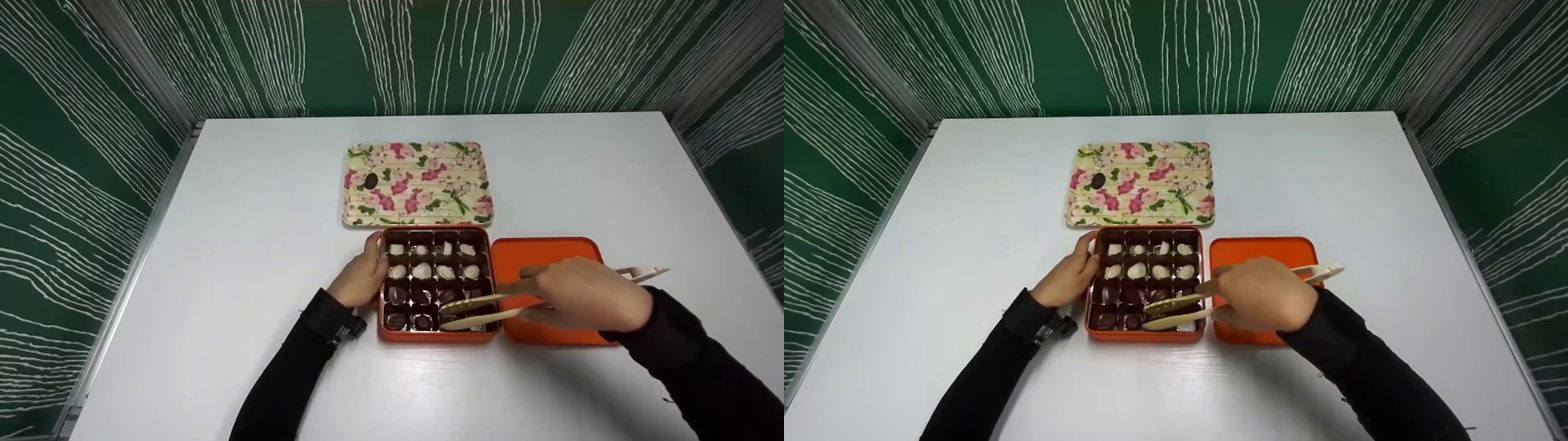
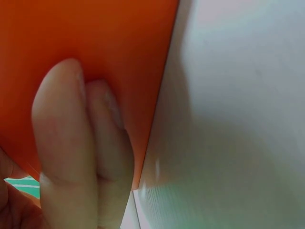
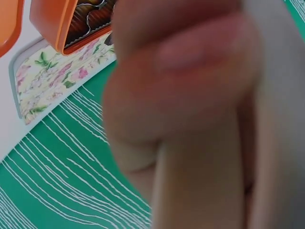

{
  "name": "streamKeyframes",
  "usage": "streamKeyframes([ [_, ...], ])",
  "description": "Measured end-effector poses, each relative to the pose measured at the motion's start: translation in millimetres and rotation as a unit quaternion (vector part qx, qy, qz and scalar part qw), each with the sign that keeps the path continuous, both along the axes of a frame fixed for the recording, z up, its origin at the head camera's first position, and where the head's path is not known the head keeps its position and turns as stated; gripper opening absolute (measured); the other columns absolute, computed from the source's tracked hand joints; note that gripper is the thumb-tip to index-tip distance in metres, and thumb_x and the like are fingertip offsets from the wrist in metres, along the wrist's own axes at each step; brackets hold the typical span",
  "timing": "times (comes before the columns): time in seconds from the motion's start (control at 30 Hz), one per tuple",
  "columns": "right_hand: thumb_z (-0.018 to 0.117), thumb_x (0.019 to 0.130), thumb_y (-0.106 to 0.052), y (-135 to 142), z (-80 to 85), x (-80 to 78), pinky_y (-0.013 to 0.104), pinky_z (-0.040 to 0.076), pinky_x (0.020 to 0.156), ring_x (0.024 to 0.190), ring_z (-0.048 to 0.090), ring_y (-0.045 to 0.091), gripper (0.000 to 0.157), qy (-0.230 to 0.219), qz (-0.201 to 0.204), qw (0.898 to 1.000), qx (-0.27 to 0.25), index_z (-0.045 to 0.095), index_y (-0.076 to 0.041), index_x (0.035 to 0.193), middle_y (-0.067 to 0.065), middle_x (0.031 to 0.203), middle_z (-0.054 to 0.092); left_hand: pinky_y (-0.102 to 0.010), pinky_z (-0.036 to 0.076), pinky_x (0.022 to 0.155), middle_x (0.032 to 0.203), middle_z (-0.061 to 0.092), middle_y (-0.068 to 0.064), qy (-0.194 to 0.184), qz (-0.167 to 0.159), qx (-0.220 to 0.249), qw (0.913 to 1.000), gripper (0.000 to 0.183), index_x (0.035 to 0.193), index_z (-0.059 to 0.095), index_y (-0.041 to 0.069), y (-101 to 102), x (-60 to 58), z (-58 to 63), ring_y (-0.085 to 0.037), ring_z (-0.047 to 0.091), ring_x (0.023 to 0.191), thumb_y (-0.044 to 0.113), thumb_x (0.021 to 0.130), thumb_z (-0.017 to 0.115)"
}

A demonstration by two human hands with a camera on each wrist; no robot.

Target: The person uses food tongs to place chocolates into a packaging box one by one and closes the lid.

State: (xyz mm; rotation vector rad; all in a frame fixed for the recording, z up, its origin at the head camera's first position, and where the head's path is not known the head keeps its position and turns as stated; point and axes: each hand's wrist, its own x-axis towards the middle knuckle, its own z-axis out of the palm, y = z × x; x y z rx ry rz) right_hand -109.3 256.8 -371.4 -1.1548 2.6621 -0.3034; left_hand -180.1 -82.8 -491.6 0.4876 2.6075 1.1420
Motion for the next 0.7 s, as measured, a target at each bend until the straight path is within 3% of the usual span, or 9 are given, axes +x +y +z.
streamKeyframes([
  [0.1,0.077,0.092,-0.024,3.2,-0.7,-4.3,0.025,0.047,0.058,0.062,0.055,0.005,0.041,-0.014,0.000,1.000,-0.002,0.071,-0.017,0.132,0.004,0.101,0.069,-0.054,0.051,0.097,0.111,0.067,-0.034,0.009,-0.007,0.000,0.9999,0.054,0.157,0.019,0.000,-0.3,0.0,0.1,-0.045,0.067,0.106,0.017,0.109,0.037],
  [0.23,0.078,0.092,-0.023,7.8,1.4,-14.2,0.025,0.035,0.057,0.065,0.042,0.001,0.043,-0.040,0.003,0.999,-0.005,0.070,-0.019,0.134,-0.012,0.083,0.057,-0.054,0.052,0.095,0.107,0.067,-0.034,0.013,-0.013,0.003,0.9998,0.053,0.156,0.019,-0.001,-0.1,0.0,0.5,-0.045,0.067,0.104,0.016,0.108,0.036],
  [0.4,0.076,0.093,-0.016,12.1,8.4,-40.1,0.023,0.036,0.057,0.064,0.039,0.000,0.043,-0.075,0.008,0.996,-0.052,0.069,-0.017,0.135,-0.013,0.085,0.060,-0.054,0.051,0.099,0.113,0.066,-0.036,0.012,-0.009,0.000,0.9999,0.053,0.156,0.020,-0.001,0.1,-0.4,0.6,-0.046,0.066,0.108,0.018,0.109,0.035],
  [0.53,0.073,0.097,-0.017,5.2,9.0,-68.5,0.027,0.048,0.065,0.072,0.054,0.006,0.045,-0.067,-0.013,0.993,-0.096,0.064,-0.010,0.140,0.000,0.103,0.069,-0.054,0.052,0.097,0.111,0.067,-0.035,0.002,-0.004,0.001,1.0000,0.056,0.158,0.018,-0.001,0.2,-0.3,1.0,-0.045,0.067,0.106,0.019,0.109,0.036],
  [0.63,0.069,0.100,-0.019,-10.0,3.4,-91.7,0.039,0.053,0.083,0.088,0.065,0.018,0.046,-0.038,-0.044,0.992,-0.112,0.061,-0.006,0.143,0.014,0.128,0.068,-0.054,0.052,0.096,0.108,0.067,-0.034,0.003,-0.003,0.001,1.0000,0.056,0.158,0.018,-0.001,0.1,-0.1,1.3,-0.045,0.067,0.105,0.019,0.109,0.036],
  [0.7,0.066,0.102,-0.021,-24.3,-2.0,-107.4,0.048,0.052,0.091,0.098,0.067,0.027,0.046,-0.019,-0.063,0.991,-0.116,0.059,-0.003,0.144,0.019,0.132,0.066,-0.054,0.052,0.096,0.109,0.067,-0.035,0.006,-0.004,0.003,1.0000,0.055,0.157,0.019,0.000,0.0,-0.1,1.4,-0.045,0.067,0.106,0.018,0.109,0.037],
])
